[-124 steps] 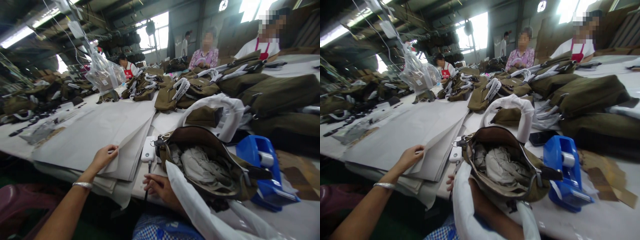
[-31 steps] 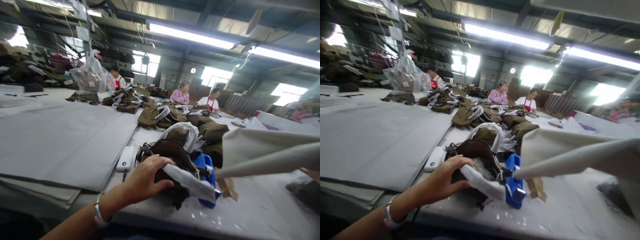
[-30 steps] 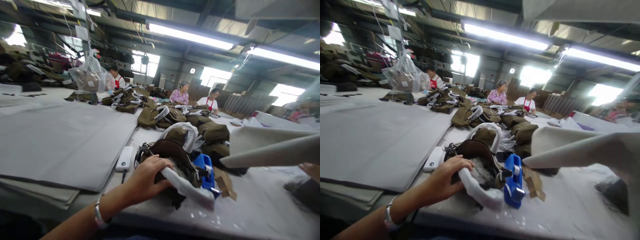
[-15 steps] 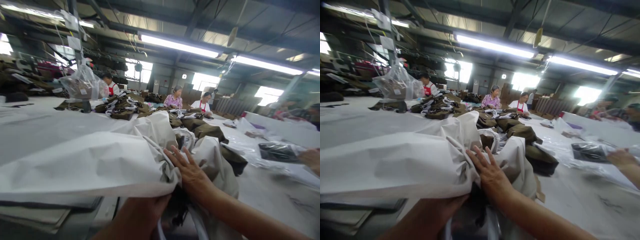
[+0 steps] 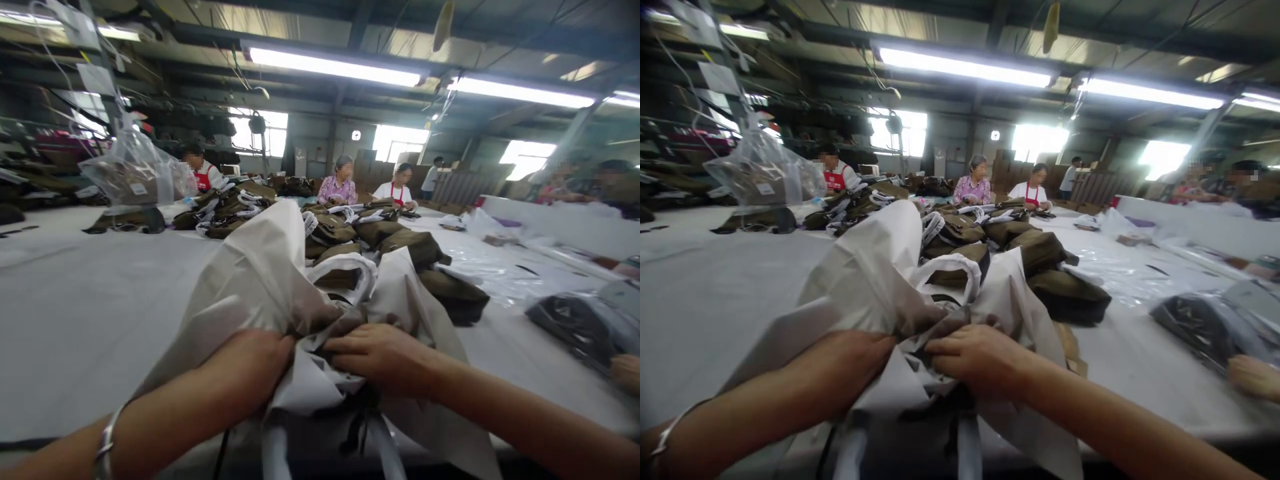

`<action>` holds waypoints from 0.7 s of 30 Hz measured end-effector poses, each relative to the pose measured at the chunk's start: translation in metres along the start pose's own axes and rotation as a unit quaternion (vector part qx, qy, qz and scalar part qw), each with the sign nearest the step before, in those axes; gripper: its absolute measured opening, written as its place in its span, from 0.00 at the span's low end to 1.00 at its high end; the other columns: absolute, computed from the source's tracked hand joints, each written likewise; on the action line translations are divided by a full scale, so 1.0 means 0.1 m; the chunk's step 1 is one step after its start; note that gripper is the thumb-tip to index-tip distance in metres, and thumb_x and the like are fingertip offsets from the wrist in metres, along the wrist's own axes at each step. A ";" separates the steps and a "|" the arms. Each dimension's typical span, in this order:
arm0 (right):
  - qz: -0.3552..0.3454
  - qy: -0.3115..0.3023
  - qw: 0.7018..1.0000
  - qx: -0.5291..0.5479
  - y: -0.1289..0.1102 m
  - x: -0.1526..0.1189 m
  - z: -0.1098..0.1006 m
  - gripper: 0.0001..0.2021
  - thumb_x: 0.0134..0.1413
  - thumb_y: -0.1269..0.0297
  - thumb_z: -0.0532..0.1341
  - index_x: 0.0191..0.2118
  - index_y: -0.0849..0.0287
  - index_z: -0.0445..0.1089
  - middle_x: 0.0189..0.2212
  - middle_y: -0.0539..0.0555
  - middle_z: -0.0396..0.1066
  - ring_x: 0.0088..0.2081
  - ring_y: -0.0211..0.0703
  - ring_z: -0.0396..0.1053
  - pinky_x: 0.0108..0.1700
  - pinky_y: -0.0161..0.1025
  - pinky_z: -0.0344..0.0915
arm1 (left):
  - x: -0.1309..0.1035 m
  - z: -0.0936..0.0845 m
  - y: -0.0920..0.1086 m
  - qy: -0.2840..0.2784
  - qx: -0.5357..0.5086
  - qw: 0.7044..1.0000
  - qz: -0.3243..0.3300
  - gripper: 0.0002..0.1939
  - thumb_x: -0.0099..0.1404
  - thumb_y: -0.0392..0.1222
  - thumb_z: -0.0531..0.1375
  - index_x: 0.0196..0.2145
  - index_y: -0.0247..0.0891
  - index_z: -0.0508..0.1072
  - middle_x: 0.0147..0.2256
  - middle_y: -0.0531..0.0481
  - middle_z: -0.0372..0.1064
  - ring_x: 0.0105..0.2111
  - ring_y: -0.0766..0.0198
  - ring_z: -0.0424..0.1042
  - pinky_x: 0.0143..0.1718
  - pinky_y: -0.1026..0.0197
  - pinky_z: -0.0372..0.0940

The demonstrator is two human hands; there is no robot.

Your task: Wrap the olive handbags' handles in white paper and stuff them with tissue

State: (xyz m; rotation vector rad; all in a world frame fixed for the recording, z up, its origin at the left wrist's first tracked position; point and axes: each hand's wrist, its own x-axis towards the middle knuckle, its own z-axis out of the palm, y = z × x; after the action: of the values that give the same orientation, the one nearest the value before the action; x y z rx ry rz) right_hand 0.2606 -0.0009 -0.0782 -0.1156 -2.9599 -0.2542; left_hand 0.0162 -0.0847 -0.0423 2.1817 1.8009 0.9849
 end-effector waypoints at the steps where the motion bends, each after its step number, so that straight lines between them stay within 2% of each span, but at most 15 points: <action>1: 0.018 0.001 1.000 0.013 0.01 -0.02 -0.01 0.14 0.66 0.73 0.56 0.52 0.61 0.74 0.60 0.55 0.71 0.50 0.46 0.74 0.49 0.41 0.72 | -0.05 0.01 -0.03 -0.053 0.029 0.998 0.035 0.08 0.54 0.32 0.62 0.20 0.42 0.78 0.16 0.50 0.70 0.14 0.56 0.69 0.17 0.61 0.62; 3: 0.036 0.002 0.999 0.032 0.03 -0.03 0.00 0.15 0.64 0.74 0.56 0.53 0.61 0.74 0.65 0.56 0.65 0.55 0.48 0.71 0.53 0.43 0.70 | -0.11 -0.05 0.01 -0.130 0.100 0.981 0.103 0.07 0.57 0.32 0.63 0.25 0.40 0.78 0.18 0.48 0.73 0.14 0.55 0.69 0.16 0.60 0.59; 5: 0.021 -0.001 0.998 0.052 0.03 0.02 0.03 0.14 0.61 0.74 0.58 0.49 0.61 0.76 0.66 0.57 0.64 0.61 0.50 0.66 0.60 0.46 0.65 | -0.03 -0.13 0.12 -0.153 0.178 0.954 0.186 0.07 0.63 0.31 0.60 0.32 0.38 0.79 0.25 0.46 0.77 0.20 0.54 0.74 0.21 0.59 0.65; 7: -0.014 -0.005 0.997 0.080 0.02 0.08 0.04 0.10 0.56 0.74 0.61 0.41 0.60 0.77 0.61 0.57 0.69 0.64 0.52 0.62 0.65 0.49 0.58 | 0.17 -0.14 0.22 -0.133 0.237 0.916 0.297 0.10 0.67 0.30 0.58 0.43 0.36 0.78 0.39 0.42 0.80 0.36 0.50 0.80 0.38 0.54 0.73; 8: -0.032 -0.012 0.994 0.101 0.01 0.10 0.03 0.08 0.53 0.73 0.62 0.39 0.60 0.76 0.57 0.57 0.73 0.63 0.52 0.63 0.66 0.49 0.56 | 0.29 -0.12 0.23 -0.112 0.253 0.897 0.346 0.13 0.69 0.29 0.57 0.48 0.36 0.76 0.47 0.41 0.79 0.47 0.49 0.79 0.50 0.49 0.71; 9: -0.045 -0.025 0.991 0.126 -0.01 0.11 0.01 0.07 0.51 0.72 0.63 0.37 0.60 0.76 0.53 0.56 0.76 0.60 0.51 0.66 0.65 0.47 0.58 | 0.41 -0.08 0.20 -0.090 0.263 0.883 0.379 0.16 0.70 0.29 0.56 0.53 0.35 0.74 0.54 0.39 0.75 0.55 0.48 0.74 0.59 0.44 0.65; 10: -0.047 -0.044 0.986 0.153 -0.02 0.11 -0.01 0.08 0.49 0.71 0.64 0.38 0.59 0.75 0.48 0.55 0.78 0.56 0.50 0.70 0.62 0.45 0.62 | 0.50 -0.04 0.14 -0.075 0.276 0.872 0.397 0.18 0.71 0.28 0.55 0.56 0.35 0.73 0.57 0.38 0.73 0.59 0.47 0.70 0.65 0.39 0.57; 11: -0.033 -0.062 0.981 0.179 -0.03 0.09 -0.03 0.10 0.48 0.69 0.64 0.39 0.59 0.75 0.43 0.54 0.79 0.49 0.49 0.74 0.56 0.42 0.67 | 0.57 0.01 0.06 -0.063 0.295 0.865 0.402 0.19 0.71 0.28 0.54 0.57 0.34 0.72 0.57 0.36 0.72 0.60 0.47 0.69 0.67 0.37 0.52; 13: 0.040 -0.072 0.975 0.204 -0.02 0.03 -0.06 0.16 0.47 0.69 0.63 0.46 0.59 0.73 0.41 0.53 0.79 0.41 0.47 0.76 0.45 0.38 0.71 | 0.58 0.07 -0.10 -0.042 0.331 0.856 0.395 0.20 0.71 0.25 0.51 0.56 0.29 0.73 0.50 0.34 0.76 0.54 0.48 0.74 0.67 0.36 0.52; 15: 0.126 -0.032 0.974 0.187 0.02 -0.04 -0.05 0.28 0.46 0.73 0.60 0.57 0.59 0.69 0.53 0.56 0.76 0.46 0.48 0.76 0.44 0.37 0.72 | 0.46 0.08 -0.19 -0.013 0.342 0.853 0.393 0.22 0.71 0.24 0.48 0.55 0.28 0.74 0.43 0.36 0.79 0.47 0.50 0.78 0.66 0.38 0.56; 17: 0.155 0.015 0.976 0.153 0.09 -0.09 0.00 0.40 0.45 0.76 0.58 0.68 0.57 0.58 0.67 0.59 0.62 0.57 0.50 0.71 0.52 0.39 0.70 | 0.26 0.06 -0.18 0.011 0.323 0.867 0.379 0.25 0.71 0.24 0.45 0.56 0.31 0.74 0.41 0.38 0.80 0.42 0.52 0.79 0.60 0.44 0.65; 19: 0.132 0.020 0.982 0.133 0.13 -0.10 0.05 0.45 0.47 0.77 0.57 0.73 0.54 0.49 0.72 0.58 0.52 0.63 0.51 0.66 0.57 0.41 0.68 | 0.11 0.03 -0.14 0.003 0.313 0.897 0.312 0.26 0.70 0.25 0.44 0.55 0.35 0.76 0.38 0.40 0.80 0.36 0.53 0.80 0.44 0.53 0.73; 21: 0.104 -0.002 0.985 0.137 0.14 -0.07 0.07 0.47 0.48 0.76 0.58 0.74 0.51 0.46 0.72 0.58 0.52 0.62 0.52 0.67 0.56 0.42 0.69 | 0.08 0.00 -0.12 -0.083 0.304 0.931 0.183 0.24 0.68 0.26 0.45 0.48 0.35 0.79 0.32 0.40 0.80 0.29 0.52 0.79 0.30 0.57 0.70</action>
State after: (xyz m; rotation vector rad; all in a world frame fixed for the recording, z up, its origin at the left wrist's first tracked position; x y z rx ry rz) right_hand 0.2680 0.0133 -0.0845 -0.3859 -2.9201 0.1801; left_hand 0.0068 -0.0741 -0.0455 2.9377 1.8263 0.2672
